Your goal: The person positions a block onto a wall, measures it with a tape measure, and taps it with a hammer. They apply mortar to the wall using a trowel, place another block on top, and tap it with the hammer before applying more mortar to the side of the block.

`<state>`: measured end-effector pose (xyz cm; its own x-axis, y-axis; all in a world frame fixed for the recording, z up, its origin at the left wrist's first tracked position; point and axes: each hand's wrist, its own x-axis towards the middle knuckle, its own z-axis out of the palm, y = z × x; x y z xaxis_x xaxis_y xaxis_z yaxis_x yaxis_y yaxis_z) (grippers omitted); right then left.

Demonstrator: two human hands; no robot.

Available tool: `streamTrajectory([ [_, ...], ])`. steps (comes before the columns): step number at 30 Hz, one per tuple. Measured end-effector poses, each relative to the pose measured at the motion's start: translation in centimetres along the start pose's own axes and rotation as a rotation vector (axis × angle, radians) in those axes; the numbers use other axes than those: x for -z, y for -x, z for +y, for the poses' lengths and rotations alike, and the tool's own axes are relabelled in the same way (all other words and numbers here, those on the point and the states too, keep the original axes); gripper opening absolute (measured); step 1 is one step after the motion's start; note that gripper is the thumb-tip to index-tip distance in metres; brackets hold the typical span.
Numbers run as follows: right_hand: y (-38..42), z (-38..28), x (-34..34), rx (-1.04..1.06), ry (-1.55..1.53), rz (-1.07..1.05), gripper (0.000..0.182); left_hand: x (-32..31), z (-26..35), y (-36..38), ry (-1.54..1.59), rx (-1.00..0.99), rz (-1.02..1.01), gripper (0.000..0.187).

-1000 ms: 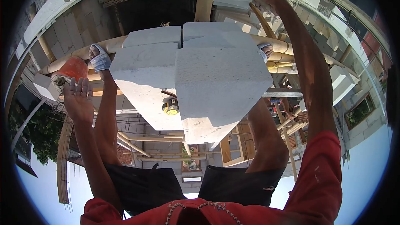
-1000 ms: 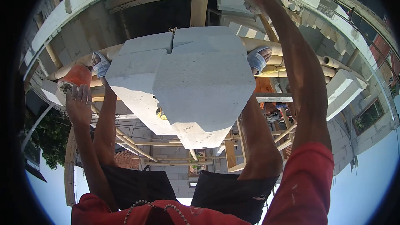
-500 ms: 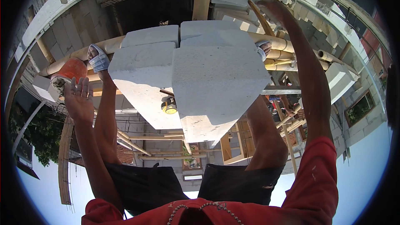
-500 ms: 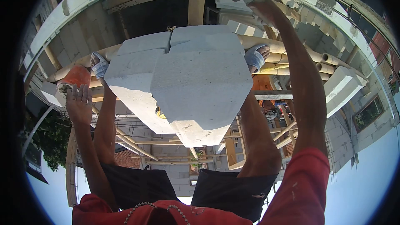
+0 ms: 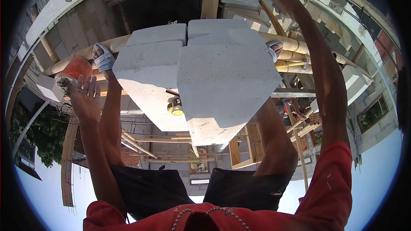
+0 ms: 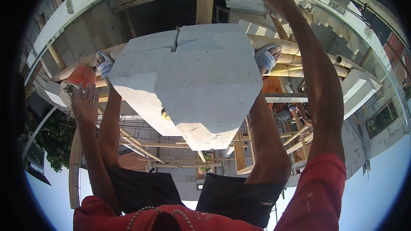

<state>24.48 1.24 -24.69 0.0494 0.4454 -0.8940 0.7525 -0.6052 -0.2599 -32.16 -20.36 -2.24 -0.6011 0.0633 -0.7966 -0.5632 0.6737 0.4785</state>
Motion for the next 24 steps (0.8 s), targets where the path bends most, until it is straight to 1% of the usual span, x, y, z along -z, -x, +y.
streamTrajectory([
  [1, 0.4, -0.2, -0.6, 0.021, -0.003, 0.012, 0.047, 0.2, -0.1, 0.0, -0.007, -0.002, -0.007, 0.063],
  [4, 1.7, -1.2, -1.2, 0.109, 0.052, -0.052, 0.048, 0.5, 0.0, -0.2, -0.012, -0.014, -0.015, 0.064],
  [5, 2.3, -1.5, -1.4, 0.125, 0.014, -0.036, 0.049, 0.4, -0.1, -0.2, -0.014, -0.01, -0.004, 0.065],
  [8, 3.9, -1.6, -1.4, 0.293, 0.052, -0.039, 0.045, 0.3, -0.1, -0.3, -0.014, -0.016, 0.016, 0.065],
  [10, 3.8, 0.4, -0.6, 0.248, 0.213, -0.101, 0.04, 0.4, 0.0, -0.3, 0.004, -0.017, 0.027, 0.065],
  [12, 4.7, 2.5, 1.0, 0.311, 0.365, -0.13, 0.036, 0.3, 0.1, -0.3, 0.04, 0.002, 0.039, 0.065],
  [15, 15.4, -2.0, 3.4, -0.059, 0.098, -0.092, 0.038, 0.3, 0.6, 0.0, 0.127, 0.017, 0.035, 0.067],
  [16, 16.7, -0.8, 5.0, -0.016, 0.232, -0.062, 0.039, 0.4, 0.7, 0.1, 0.167, -0.006, 0.044, 0.067],
  [17, 20.8, -3.2, 5.7, 0.01, 0.141, -0.054, 0.044, 0.5, 0.7, 0.1, 0.205, -0.033, 0.061, 0.067],
  [18, 23.6, -3.9, 6.6, -0.033, 0.129, -0.022, 0.05, 0.9, 0.7, 0.0, 0.243, -0.054, 0.082, 0.067],
  [19, 25.5, -4.6, 7.8, 0.111, 0.292, -0.012, 0.054, 1.1, 0.6, -0.1, 0.28, -0.08, 0.115, 0.068],
  [20, 27.9, -5.6, 8.2, 0.091, 0.243, -0.015, 0.061, 1.4, 0.5, -0.1, 0.332, -0.058, 0.151, 0.068],
  [21, 31.7, -12.2, 5.9, -0.057, 0.153, -0.031, 0.068, 1.4, 0.4, -0.1, 0.41, -0.019, 0.196, 0.066],
  [22, 33.2, -14.0, 5.7, 0.03, 0.118, -0.137, 0.075, 1.4, 0.6, 0.3, 0.467, 0.045, 0.234, 0.066],
  [23, 34.7, -17.3, 3.7, 0.057, 0.142, -0.133, 0.079, 1.7, -0.2, -0.2, 0.505, 0.116, 0.277, 0.067],
  [24, 35.6, -22.1, 2.1, 0.026, 0.193, -0.301, 0.079, 1.7, -0.6, -0.5, 0.491, 0.199, 0.325, 0.067],
])
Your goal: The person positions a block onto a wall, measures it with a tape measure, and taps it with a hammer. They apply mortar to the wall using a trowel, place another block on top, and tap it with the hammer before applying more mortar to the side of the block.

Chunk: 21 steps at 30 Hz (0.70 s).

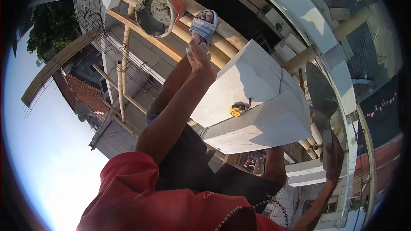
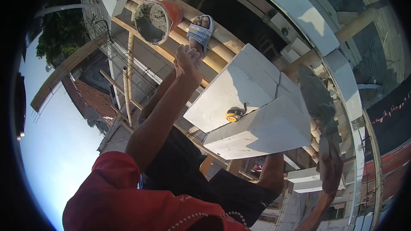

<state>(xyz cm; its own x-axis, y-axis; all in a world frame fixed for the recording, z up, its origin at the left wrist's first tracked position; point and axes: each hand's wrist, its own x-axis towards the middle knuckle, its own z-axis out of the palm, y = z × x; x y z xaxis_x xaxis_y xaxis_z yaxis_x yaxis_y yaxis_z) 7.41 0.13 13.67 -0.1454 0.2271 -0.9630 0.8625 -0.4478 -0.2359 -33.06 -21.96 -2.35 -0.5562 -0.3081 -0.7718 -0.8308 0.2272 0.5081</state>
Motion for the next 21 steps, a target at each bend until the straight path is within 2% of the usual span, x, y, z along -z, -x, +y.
streamTrajectory([
  [1, -0.7, -3.8, -2.3, 0.156, 0.117, -0.054, 0.072, -0.4, -0.2, 0.7, -0.033, 0.046, 0.096, 0.065],
  [2, -1.4, -7.6, -4.6, 0.323, 0.232, -0.091, 0.066, 0.3, -1.3, -0.7, -0.039, 0.037, 0.089, 0.051],
  [4, -3.2, -15.3, -9.7, 0.66, 0.402, -0.133, 0.059, 0.1, -2.8, -1.2, -0.059, 0.052, 0.135, 0.037],
  [6, -5.8, -21.4, -16.6, 1.052, 0.548, -0.032, 0.058, -0.4, -3.3, -1.2, -0.068, 0.046, 0.157, 0.038],
  [8, -8.0, -26.7, -23.3, 1.151, 0.638, -0.068, 0.055, -1.3, -3.9, -0.8, -0.068, 0.036, 0.171, 0.039],
  [9, -8.8, -29.2, -26.8, 1.158, 0.789, -0.05, 0.058, -1.7, -4.4, -0.5, -0.065, 0.027, 0.174, 0.039],
  [10, -10.5, -30.0, -30.7, 1.307, 0.578, 0.003, 0.05, -2.0, -5.3, -0.3, -0.062, 0.009, 0.182, 0.04],
  [11, -12.0, -31.6, -34.9, 1.235, 0.711, -0.046, 0.045, -2.3, -5.8, -0.2, -0.062, -0.01, 0.19, 0.04],
  [12, -14.3, -31.7, -39.2, 1.312, 0.742, 0.043, 0.041, -2.4, -6.1, -0.1, -0.063, -0.021, 0.185, 0.041],
  [13, -16.7, -31.7, -43.7, 1.294, 0.917, 0.064, 0.041, -2.6, -6.4, 0.0, -0.065, -0.032, 0.184, 0.041],
  [15, -19.6, -31.4, -49.7, 1.107, 0.969, -0.077, 0.042, -2.5, -7.0, 0.2, -0.068, -0.041, 0.151, 0.043],
  [16, -17.9, -33.1, -50.0, 0.991, 1.184, -0.173, 0.047, -2.3, -6.6, 0.6, -0.069, -0.024, 0.105, 0.043],
  [17, -15.7, -32.7, -50.4, 0.887, 1.057, -0.04, 0.05, -1.8, -5.1, 1.2, -0.059, 0.039, 0.045, 0.038],
  [18, -15.5, -31.7, -51.3, 0.906, 0.919, -0.044, 0.055, -1.4, -3.5, 1.8, -0.053, 0.103, -0.014, 0.034],
  [19, -13.3, -31.6, -49.1, 0.939, 0.998, -0.003, 0.056, -0.8, -2.1, 2.3, -0.05, 0.166, -0.073, 0.029],
  [20, -11.5, -30.7, -46.8, 1.022, 0.88, 0.043, 0.054, -1.0, -0.8, 3.4, -0.076, 0.16, -0.15, 0.047],
  [21, -10.4, -30.4, -43.7, 1.028, 0.724, -0.099, 0.049, -0.8, -1.1, 3.2, -0.053, 0.145, -0.203, 0.063],
])
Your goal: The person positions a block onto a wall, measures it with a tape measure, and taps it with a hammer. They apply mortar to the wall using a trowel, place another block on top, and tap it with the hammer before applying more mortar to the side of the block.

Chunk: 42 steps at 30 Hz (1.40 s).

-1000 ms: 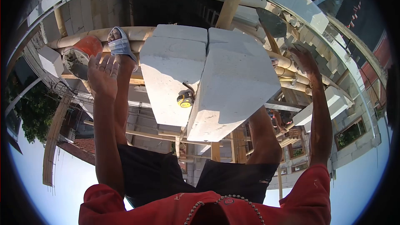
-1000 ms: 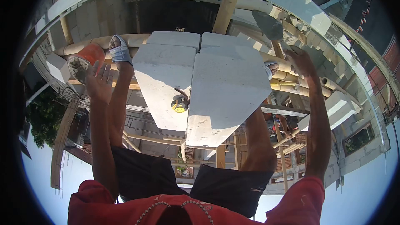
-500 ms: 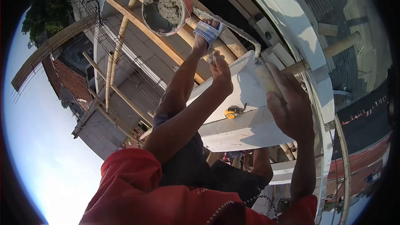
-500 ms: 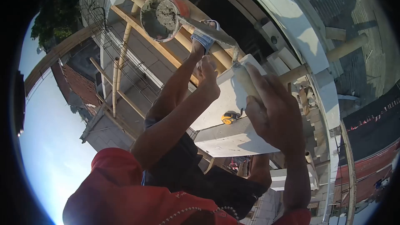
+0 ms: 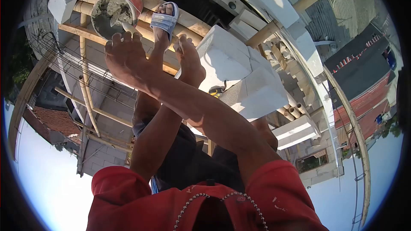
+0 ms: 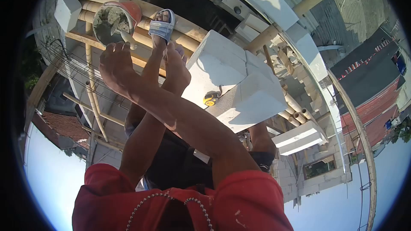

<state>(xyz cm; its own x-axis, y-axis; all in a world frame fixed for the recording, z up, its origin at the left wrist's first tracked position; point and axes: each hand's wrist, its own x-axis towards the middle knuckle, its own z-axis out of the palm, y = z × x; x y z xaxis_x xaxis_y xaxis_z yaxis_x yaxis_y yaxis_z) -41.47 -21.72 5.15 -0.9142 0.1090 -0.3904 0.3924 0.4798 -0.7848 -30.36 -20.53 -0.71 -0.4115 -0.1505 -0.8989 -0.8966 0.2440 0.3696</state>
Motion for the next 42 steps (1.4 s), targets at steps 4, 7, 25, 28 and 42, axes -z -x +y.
streamTrajectory([
  [4, 11.0, 3.6, 4.4, -0.031, -0.185, 0.598, 0.021, 5.9, -2.0, -5.2, -0.261, -0.291, -0.361, 0.057],
  [7, 22.2, 7.5, 7.0, -0.199, -0.31, 0.642, 0.024, -0.2, 0.4, -2.0, -0.253, -0.12, -0.139, 0.054],
  [25, 45.3, 14.5, -3.1, -1.291, -0.828, 0.429, 0.063, 16.4, 5.4, 18.1, -1.674, -0.598, -0.203, 0.081],
  [28, 41.9, 15.3, -6.1, -1.59, -1.069, 0.632, 0.117, 19.1, 3.7, 21.1, -1.691, -0.443, -0.174, 0.097],
  [42, 38.8, 17.6, -8.6, -1.443, -1.785, 0.95, 0.121, 15.5, 2.7, 20.7, -1.657, -0.381, 0.063, 0.106],
])
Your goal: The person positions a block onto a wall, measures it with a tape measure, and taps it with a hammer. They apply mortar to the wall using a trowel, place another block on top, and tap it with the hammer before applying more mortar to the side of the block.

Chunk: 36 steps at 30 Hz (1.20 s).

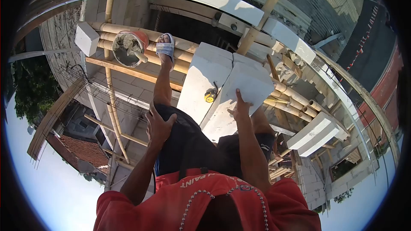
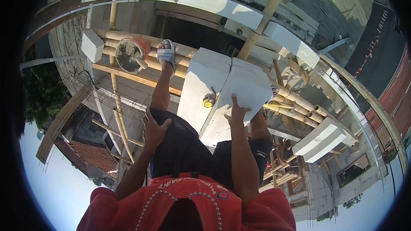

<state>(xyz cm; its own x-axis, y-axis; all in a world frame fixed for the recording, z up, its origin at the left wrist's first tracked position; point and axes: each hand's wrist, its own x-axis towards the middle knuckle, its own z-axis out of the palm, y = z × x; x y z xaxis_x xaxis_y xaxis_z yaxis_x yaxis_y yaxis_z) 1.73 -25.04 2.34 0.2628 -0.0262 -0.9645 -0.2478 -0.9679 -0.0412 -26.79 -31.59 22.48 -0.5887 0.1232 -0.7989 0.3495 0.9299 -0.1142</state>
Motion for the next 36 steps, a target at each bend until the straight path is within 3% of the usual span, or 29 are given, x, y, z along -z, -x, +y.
streamTrajectory([
  [4, -2.9, 1.0, 4.1, 0.056, 0.184, -0.083, 0.109, -0.1, 0.7, 0.1, -0.019, 0.014, 0.011, 0.104],
  [6, 9.1, -6.6, 3.3, -0.005, 0.324, -0.039, 0.084, -0.1, 0.1, -0.4, -0.065, 0.009, 0.035, 0.102],
  [9, 7.6, -9.8, 10.9, 0.6, 0.787, 0.095, 0.058, -0.3, -0.5, -0.7, -0.071, -0.053, 0.075, 0.1],
  [11, 16.0, -16.8, 14.5, 1.122, 0.94, 0.479, 0.046, -0.4, -0.9, -1.4, -0.068, -0.048, 0.064, 0.1],
  [12, 22.2, -20.4, 15.5, 1.158, 0.879, 0.604, 0.04, -0.7, -1.1, -1.7, -0.063, -0.043, 0.058, 0.1],
  [15, 34.6, -28.1, 23.2, 1.53, 0.919, 1.132, 0.037, -1.9, -2.5, -3.6, -0.059, -0.068, 0.061, 0.101],
  [17, 41.2, -31.0, 28.7, 1.664, 0.713, 1.255, 0.047, -1.9, -2.0, -3.9, -0.055, -0.073, 0.029, 0.102],
  [22, 53.9, -35.3, 34.1, 1.719, 0.667, 1.675, 0.064, -1.2, -3.1, -6.3, -0.038, -0.215, -0.139, 0.11],
  [23, 55.3, -36.0, 34.8, 1.76, 0.579, 1.581, 0.066, -0.7, -4.1, -7.0, -0.04, -0.262, -0.195, 0.111],
  [25, 56.8, -37.6, 36.3, 1.813, 0.577, 1.679, 0.065, 0.6, -5.3, -8.9, 0.085, -0.366, -0.353, 0.105],
  [28, 56.6, -39.4, 38.0, 1.7, 0.308, 1.51, 0.072, 2.2, -6.0, -9.4, 0.004, -0.5, -0.27, 0.085],
  [31, 51.9, -42.8, 43.7, 1.74, 0.315, 1.577, 0.077, 5.5, -4.6, -5.4, 0.164, -0.566, -0.346, 0.068],
  [34, 50.2, -43.4, 44.3, 1.797, 0.459, 1.535, 0.077, 4.3, -6.4, -5.6, 0.32, -0.603, -0.33, 0.06],
  [36, 51.5, -42.5, 42.6, 1.718, 0.55, 1.586, 0.069, 5.8, -5.1, -0.9, 0.317, -0.541, -0.295, 0.058],
])
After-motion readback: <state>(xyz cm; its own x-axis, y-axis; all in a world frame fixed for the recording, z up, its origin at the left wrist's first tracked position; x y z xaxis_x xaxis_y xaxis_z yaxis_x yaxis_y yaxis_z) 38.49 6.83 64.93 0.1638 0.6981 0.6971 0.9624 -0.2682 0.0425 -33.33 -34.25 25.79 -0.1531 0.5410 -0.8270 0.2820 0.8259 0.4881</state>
